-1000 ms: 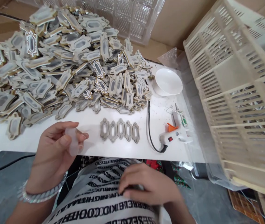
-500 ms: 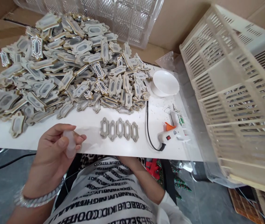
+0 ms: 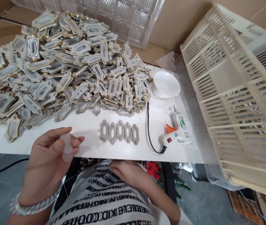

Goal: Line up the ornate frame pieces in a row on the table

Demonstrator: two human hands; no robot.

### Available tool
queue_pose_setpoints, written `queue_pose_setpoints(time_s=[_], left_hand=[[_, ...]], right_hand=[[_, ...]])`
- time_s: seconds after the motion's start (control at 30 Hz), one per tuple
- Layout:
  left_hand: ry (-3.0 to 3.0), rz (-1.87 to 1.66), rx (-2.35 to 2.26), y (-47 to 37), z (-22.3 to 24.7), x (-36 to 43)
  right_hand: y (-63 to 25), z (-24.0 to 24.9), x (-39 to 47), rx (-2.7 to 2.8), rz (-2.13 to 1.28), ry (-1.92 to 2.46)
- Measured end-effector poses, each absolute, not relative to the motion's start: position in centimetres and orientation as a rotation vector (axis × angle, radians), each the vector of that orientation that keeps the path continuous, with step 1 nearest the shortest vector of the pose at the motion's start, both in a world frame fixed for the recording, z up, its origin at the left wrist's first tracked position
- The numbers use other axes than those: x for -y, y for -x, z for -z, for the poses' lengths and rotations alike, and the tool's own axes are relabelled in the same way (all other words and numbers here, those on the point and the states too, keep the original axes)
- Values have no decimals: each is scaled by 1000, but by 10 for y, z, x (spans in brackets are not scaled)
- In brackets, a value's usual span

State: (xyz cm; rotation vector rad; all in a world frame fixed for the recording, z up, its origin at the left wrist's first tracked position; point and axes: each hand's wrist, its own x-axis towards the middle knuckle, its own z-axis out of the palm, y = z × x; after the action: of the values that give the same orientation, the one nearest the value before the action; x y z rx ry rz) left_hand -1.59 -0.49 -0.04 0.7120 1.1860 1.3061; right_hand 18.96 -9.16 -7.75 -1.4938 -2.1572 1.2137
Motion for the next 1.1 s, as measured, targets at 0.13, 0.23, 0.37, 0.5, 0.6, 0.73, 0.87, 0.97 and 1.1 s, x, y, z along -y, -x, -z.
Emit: queue_pose_setpoints(time_s=[0.13, 0.23, 0.37, 0.5, 0.6, 0.73, 0.87, 0.97, 1.1], left_hand=[[-723, -1285, -1220, 14, -1, 6], [-730, -1265, -1242, 15, -1, 8], [-748, -1247, -1271, 16, -1, 10], [-760, -1267, -1285, 16, -1, 9], [-757, -1263, -1307, 15, -2, 9], [-759, -1231, -1345, 17, -4, 11], [-755, -1199, -1343, 18, -2, 13], [-777, -1195, -1305, 17, 2, 14], [-819, -1215, -1263, 14, 3, 13]], right_hand=[[-209, 19, 100, 2111, -970, 1105], [-224, -4, 96, 1927, -564, 1238], [-235, 2, 78, 1883, 11, 1502], [-238, 18, 65, 1969, 288, 1545], [-238, 22, 63, 1987, 337, 1558], [-239, 24, 63, 1966, 347, 1561], [-239, 25, 61, 1968, 365, 1564], [-240, 25, 61, 1998, 304, 1592], [-242, 23, 64, 2026, 235, 1656]])
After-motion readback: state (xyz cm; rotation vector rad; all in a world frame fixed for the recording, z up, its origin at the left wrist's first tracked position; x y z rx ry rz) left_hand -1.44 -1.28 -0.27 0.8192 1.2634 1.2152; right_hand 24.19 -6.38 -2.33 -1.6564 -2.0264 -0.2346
